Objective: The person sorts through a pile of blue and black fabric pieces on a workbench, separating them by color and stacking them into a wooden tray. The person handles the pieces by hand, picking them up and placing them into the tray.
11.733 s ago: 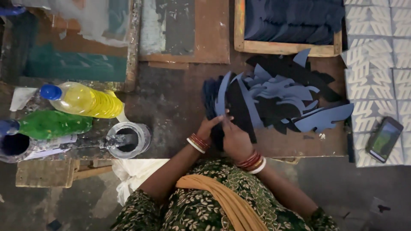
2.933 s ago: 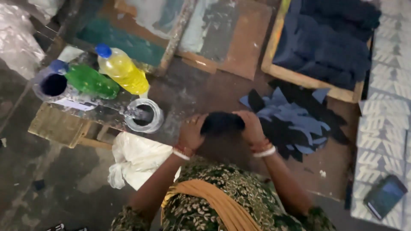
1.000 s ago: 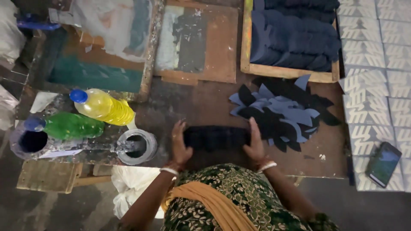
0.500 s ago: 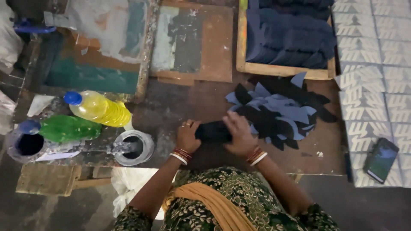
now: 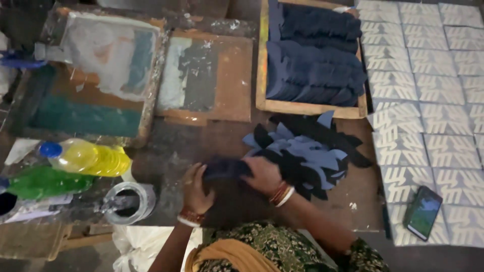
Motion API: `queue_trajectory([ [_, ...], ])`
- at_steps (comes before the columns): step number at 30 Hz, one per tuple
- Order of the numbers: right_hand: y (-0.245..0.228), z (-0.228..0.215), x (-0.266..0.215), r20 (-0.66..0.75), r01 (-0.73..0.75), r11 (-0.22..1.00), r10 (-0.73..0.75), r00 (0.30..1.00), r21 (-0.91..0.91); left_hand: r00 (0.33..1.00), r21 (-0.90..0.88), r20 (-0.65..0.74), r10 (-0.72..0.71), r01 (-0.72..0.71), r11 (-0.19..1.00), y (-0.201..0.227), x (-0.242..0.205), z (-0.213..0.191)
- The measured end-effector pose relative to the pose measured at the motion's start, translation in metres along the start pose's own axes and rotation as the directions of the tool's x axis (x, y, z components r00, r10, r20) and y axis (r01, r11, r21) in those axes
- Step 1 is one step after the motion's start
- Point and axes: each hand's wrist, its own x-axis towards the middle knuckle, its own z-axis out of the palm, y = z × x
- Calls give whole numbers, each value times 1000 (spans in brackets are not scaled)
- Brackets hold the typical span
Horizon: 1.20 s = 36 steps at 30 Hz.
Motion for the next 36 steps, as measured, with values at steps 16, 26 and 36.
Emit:
queue_trajectory([
  [16,351,-237,120,-685,-703,706,553,474,84,881,494,108,-461,355,794,-18,-44,36],
  [26,379,-210,126,-401,-741,647,640,655,-179,840,568,126,-527,375,733,-13,-42,40],
  [36,244,-143,-18,-220,-222,975,221,950,22,946,456,22,-323,278,845,-18,-50,45],
])
